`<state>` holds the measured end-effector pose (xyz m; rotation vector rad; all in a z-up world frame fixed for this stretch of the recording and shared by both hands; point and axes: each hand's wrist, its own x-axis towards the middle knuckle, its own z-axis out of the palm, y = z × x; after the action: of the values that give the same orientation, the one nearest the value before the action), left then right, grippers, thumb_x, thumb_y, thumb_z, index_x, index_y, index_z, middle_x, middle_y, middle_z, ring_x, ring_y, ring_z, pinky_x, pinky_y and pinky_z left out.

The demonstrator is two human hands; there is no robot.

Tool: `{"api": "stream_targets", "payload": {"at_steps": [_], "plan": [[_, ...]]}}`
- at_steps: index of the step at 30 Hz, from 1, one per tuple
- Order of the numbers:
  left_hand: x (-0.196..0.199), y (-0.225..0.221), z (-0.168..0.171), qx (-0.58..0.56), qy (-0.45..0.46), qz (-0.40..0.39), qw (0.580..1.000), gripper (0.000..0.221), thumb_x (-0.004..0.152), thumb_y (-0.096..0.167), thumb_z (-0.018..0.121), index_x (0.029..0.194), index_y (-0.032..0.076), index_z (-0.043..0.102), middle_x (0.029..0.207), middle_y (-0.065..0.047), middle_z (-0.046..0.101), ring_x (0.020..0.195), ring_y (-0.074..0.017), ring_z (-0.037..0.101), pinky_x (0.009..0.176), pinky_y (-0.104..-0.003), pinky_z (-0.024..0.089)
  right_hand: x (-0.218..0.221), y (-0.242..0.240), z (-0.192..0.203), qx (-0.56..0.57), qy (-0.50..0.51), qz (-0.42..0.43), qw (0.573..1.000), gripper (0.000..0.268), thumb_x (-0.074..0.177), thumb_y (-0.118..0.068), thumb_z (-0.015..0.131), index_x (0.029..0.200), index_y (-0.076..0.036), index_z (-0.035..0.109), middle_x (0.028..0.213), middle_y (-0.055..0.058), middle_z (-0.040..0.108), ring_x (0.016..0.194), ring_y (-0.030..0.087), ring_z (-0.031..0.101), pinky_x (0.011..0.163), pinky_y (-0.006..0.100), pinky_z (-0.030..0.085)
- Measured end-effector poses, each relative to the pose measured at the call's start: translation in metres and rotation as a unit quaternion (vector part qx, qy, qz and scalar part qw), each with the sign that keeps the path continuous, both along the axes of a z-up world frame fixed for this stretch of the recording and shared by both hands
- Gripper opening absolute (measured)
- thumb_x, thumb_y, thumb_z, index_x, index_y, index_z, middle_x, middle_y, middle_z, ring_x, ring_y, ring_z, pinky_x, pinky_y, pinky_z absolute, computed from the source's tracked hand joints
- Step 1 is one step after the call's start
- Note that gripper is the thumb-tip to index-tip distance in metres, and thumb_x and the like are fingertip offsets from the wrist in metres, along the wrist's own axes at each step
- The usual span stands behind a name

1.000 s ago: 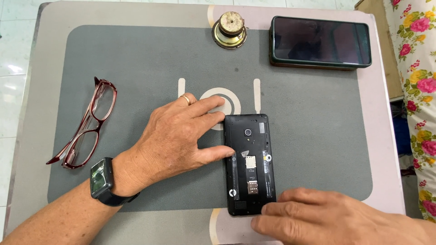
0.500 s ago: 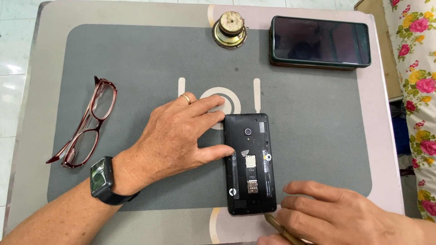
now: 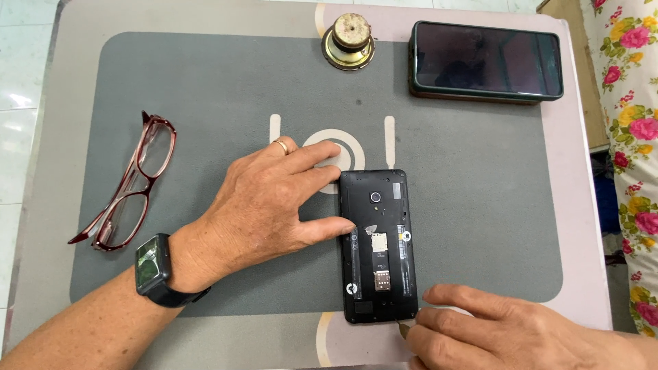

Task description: Using a precision screwdriver to remove small screws from the back of a mobile phone during disassembly.

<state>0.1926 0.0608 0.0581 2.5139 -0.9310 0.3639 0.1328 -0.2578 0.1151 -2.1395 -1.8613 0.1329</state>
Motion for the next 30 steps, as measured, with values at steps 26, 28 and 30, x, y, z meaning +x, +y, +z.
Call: {"api": "stream_targets", "payload": {"at_steps": [26,28,30], "plan": [[0.003,0.003,-0.012,-0.046,-0.01,-0.025,0.999,0.057,0.086,0.063,0.092,0.091,0.009,0.073,0.12,0.003,0.066,0.077,-0.028,0.049,0.061,-0.046,0.049,0.082,0.067,-0.005,0.214,-0.158,-0.314,0.911,0.046,0.118,0.007,0.1,0.152,0.008,0.069,0.11,0.014,0.083,0.091,0.022,0.079,0.081,0.037,0.06],[0.002,0.003,-0.015,-0.054,-0.02,-0.027,0.998,0.056,0.085,0.061,0.093,0.09,0.008,0.074,0.118,0.002,0.066,0.08,-0.029,0.052,0.065,-0.046,0.051,0.083,0.071,-0.015,0.218,-0.15,-0.325,0.908,0.043,0.117,0.007,0.097,0.15,0.008,0.069,0.106,0.013,0.083,0.091,0.021,0.077,0.078,0.036,0.057],[0.002,0.002,-0.016,-0.062,-0.032,-0.03,0.997,0.056,0.084,0.06,0.095,0.09,0.008,0.075,0.116,0.0,0.066,0.082,-0.03,0.054,0.069,-0.046,0.053,0.084,0.071,-0.02,0.222,-0.145,-0.336,0.904,0.041,0.116,0.007,0.093,0.148,0.008,0.068,0.102,0.011,0.083,0.091,0.02,0.074,0.075,0.034,0.053]]}}
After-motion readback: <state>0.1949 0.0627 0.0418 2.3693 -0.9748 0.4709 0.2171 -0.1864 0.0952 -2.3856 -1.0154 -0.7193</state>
